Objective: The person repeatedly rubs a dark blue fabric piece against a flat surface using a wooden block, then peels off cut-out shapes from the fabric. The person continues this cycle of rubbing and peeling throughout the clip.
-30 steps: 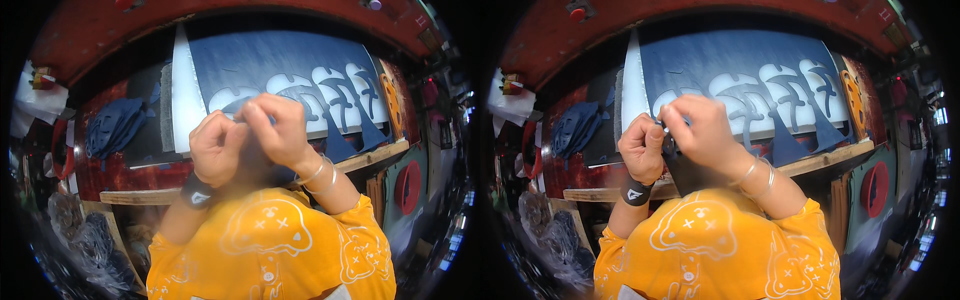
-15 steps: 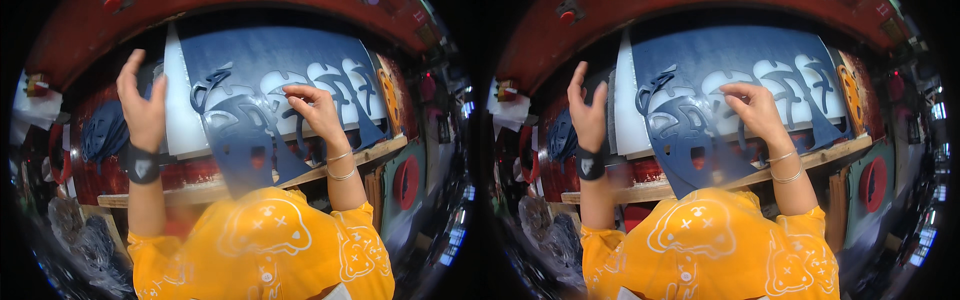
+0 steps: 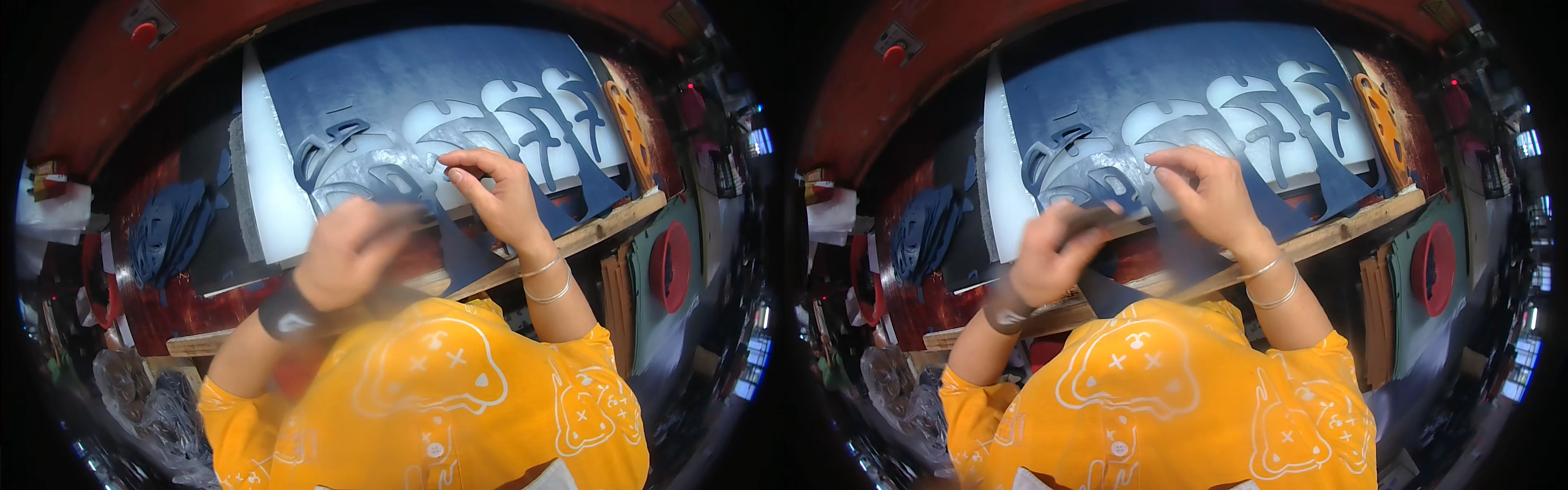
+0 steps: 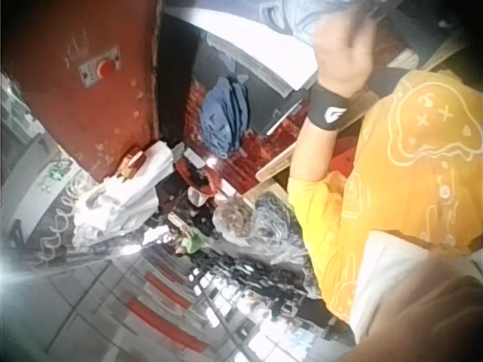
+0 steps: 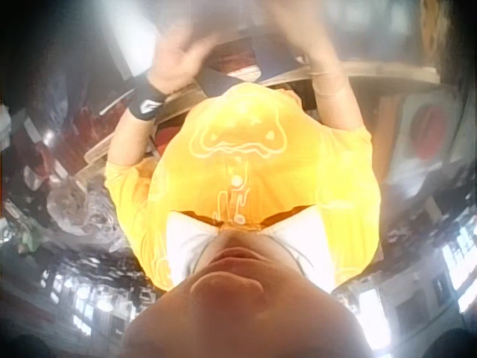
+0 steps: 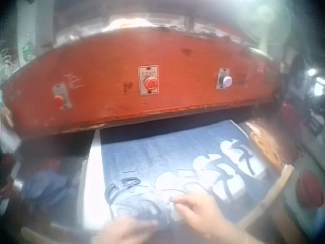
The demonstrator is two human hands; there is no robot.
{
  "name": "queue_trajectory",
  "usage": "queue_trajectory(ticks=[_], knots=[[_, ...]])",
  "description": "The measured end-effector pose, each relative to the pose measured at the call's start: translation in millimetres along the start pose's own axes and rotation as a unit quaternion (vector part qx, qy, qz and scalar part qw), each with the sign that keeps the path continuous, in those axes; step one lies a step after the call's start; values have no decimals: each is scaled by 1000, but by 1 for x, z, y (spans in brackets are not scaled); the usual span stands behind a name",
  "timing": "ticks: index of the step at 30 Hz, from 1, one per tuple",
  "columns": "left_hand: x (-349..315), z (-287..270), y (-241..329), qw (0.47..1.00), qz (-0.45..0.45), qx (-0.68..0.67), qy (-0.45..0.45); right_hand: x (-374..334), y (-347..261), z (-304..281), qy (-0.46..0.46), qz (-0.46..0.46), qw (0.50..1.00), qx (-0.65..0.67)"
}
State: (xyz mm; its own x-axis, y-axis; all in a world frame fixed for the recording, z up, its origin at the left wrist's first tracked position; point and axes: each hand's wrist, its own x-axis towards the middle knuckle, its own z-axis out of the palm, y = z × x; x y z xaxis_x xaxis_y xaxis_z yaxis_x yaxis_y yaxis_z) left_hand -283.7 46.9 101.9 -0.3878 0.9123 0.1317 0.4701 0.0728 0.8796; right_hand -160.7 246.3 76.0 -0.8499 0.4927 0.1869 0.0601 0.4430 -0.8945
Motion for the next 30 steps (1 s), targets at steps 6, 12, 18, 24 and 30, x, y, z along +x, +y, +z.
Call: queue_trajectory(ticks=[6, 12, 18, 24, 30], knots=[[2, -40, 7, 908, -122, -380, 130, -19, -45, 13, -17, -161, 987, -20], [-12, -43, 9, 919, -104, -347, 155, -17, -71, 34, -55, -196, 978, -53], [-20, -33, 14, 940, -103, -282, 160, -14, -74, 46, -33, -203, 967, -152], [-24, -10, 8, 935, -49, -303, 177, -17, -74, 49, -86, -186, 962, -183], [-9, -10, 0, 930, -37, -338, 139, -10, -64, 44, -111, -143, 976, -121]])
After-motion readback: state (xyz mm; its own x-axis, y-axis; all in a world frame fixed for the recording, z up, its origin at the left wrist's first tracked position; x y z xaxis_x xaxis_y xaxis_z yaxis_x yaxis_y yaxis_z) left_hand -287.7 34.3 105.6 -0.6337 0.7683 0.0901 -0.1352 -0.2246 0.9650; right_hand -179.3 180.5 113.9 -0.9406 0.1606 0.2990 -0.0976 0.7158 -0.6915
